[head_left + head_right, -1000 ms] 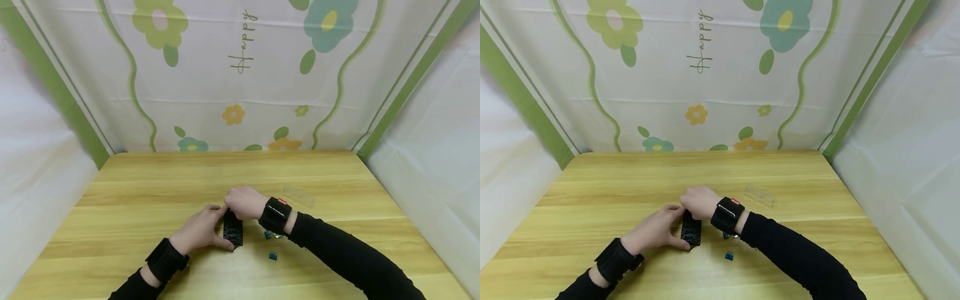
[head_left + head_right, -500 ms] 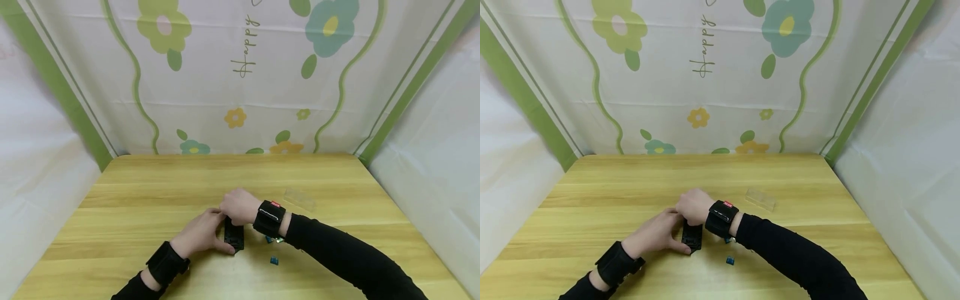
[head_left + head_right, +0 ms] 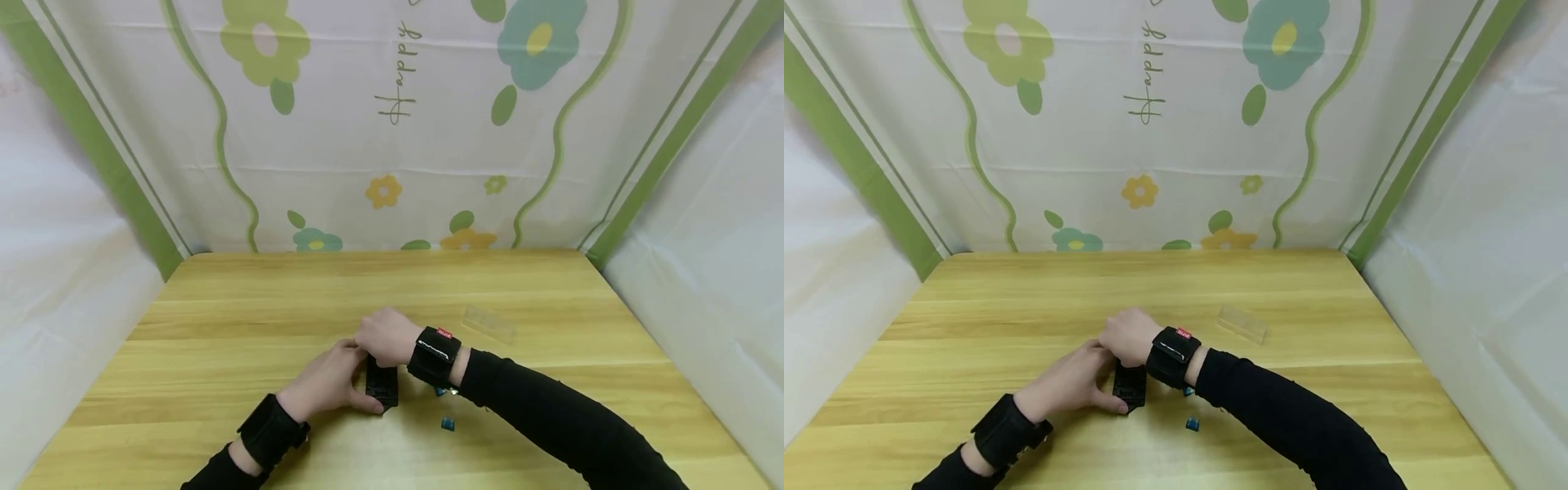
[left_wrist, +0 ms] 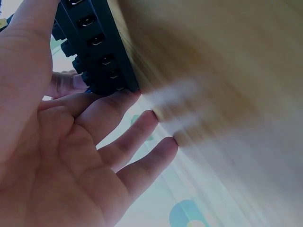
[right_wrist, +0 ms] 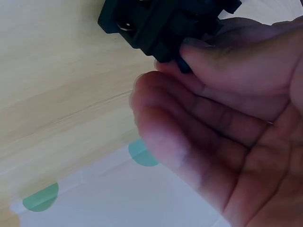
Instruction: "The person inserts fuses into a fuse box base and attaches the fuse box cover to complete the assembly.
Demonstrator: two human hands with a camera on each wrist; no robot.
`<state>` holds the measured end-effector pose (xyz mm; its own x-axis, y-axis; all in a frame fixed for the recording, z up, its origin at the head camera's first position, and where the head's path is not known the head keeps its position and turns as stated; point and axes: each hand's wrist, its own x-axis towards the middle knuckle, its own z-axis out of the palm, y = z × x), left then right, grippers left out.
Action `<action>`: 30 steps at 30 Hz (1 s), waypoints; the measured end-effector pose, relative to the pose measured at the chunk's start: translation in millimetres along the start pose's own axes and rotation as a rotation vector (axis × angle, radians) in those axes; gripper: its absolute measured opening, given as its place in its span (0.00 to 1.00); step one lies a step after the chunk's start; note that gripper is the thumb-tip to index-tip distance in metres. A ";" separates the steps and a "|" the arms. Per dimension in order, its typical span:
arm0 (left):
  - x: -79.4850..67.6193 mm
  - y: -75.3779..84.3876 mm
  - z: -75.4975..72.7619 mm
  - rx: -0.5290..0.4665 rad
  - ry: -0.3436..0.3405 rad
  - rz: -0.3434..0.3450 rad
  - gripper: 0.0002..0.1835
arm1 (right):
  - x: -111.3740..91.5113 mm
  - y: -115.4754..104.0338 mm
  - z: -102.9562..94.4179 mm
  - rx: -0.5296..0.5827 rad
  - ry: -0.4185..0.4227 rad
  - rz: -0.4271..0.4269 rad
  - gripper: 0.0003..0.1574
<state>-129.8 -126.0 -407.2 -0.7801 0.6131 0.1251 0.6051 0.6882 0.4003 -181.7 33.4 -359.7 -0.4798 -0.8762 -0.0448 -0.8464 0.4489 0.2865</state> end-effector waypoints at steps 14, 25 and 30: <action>-2.0 -2.1 -2.0 0.006 -0.010 -0.030 0.49 | 3.0 3.2 3.6 0.041 0.011 0.002 0.15; -3.2 0.5 -0.9 -0.001 -0.075 -0.099 0.59 | -13.2 13.8 9.0 0.200 0.013 0.085 0.15; -2.6 2.2 -2.7 -0.005 -0.078 -0.102 0.59 | -18.8 20.4 7.1 0.264 0.035 0.076 0.16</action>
<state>-126.8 -127.0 -404.2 -0.8224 0.5687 0.0126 0.5226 0.7466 0.4116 -191.5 60.3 -359.8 -0.5402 -0.8415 0.0014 -0.8412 0.5400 0.0284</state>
